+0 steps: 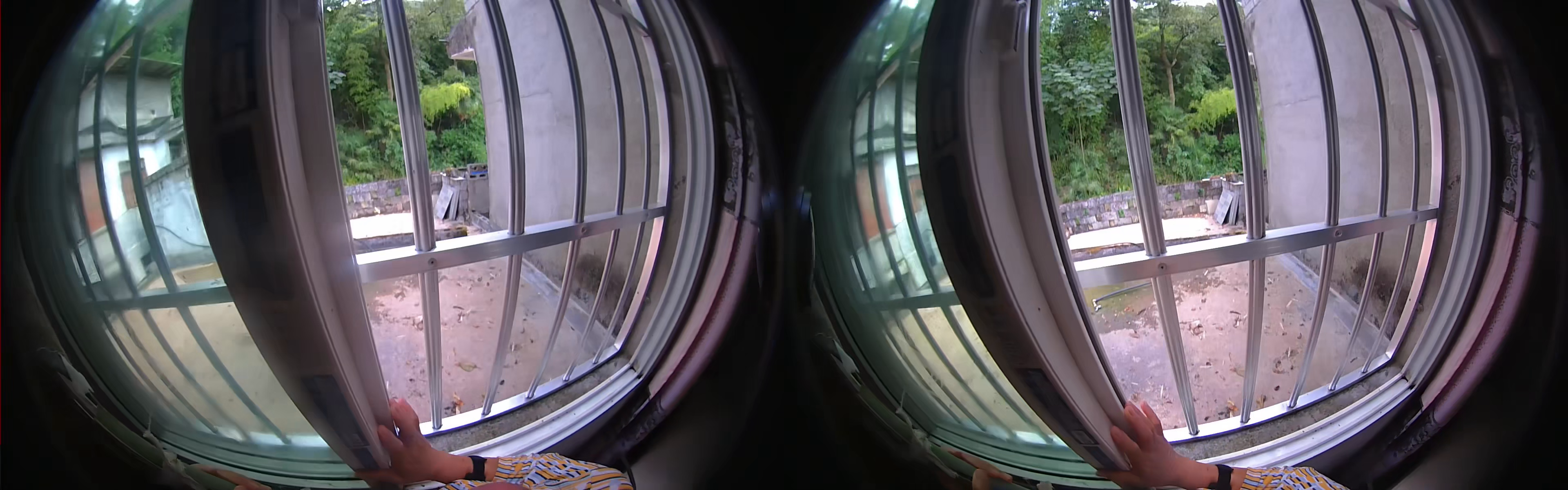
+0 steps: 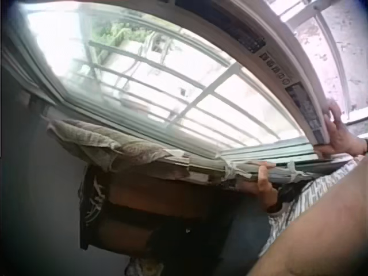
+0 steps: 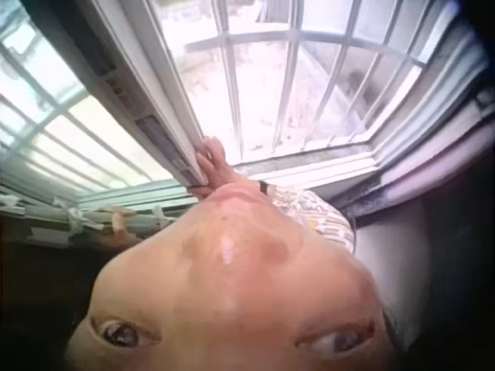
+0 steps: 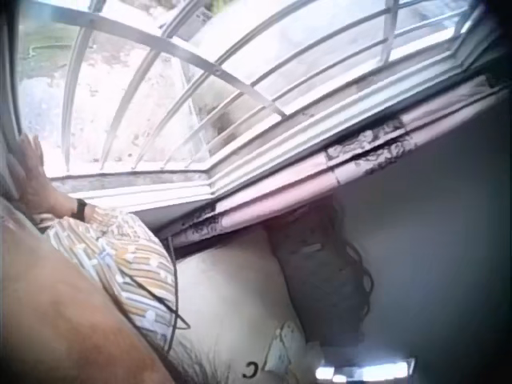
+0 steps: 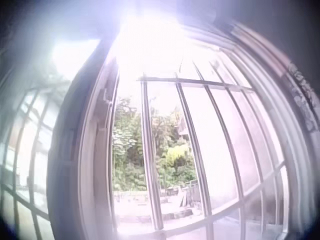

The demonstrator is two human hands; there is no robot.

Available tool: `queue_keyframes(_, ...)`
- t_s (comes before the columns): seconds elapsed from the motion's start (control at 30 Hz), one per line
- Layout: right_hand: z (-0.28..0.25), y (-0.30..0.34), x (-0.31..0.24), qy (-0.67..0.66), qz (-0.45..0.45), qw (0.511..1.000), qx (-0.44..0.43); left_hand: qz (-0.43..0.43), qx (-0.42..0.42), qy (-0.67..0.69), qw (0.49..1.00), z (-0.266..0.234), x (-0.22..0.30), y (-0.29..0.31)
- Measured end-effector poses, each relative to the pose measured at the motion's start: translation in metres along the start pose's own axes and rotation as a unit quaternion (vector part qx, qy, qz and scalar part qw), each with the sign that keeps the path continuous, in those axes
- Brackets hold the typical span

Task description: The person cleans a window and its frame using a cloth attached to a long-handled tool. They move the tool vertically and horizontally across the glass and frame to reach high spots while positioned on a bed.

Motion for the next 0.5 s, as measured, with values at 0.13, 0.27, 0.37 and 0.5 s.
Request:
queue_keyframes(0.13,0.007,-0.005,-0.012,0.013,-0.004,0.997,0.079,-0.07,-0.057,0.016,0.996,-0.017,-0.006,0.002)
queue_keyframes(0.27,0.01,-0.002,-0.029,0.089,0.039,0.991,0.095,-0.032,-0.099,0.142,0.984,-0.023,-0.049,-0.015)
queue_keyframes(0.37,0.011,-0.013,-0.056,0.118,0.069,0.982,0.129,-0.041,-0.126,0.177,0.975,-0.029,-0.055,-0.026)
queue_keyframes(0.5,0.02,-0.028,-0.095,0.177,0.104,0.961,0.186,-0.054,-0.217,0.232,0.947,-0.055,-0.065,-0.046)
Point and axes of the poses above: each hand's wrist, its own y-axis away from the middle knuckle, its own z-axis out of the palm, x = y × z, the point moved 2 cm from there along -y, towards the middle knuckle, and after that the axes turned 2 degrees about z, right-handed, at the moved point
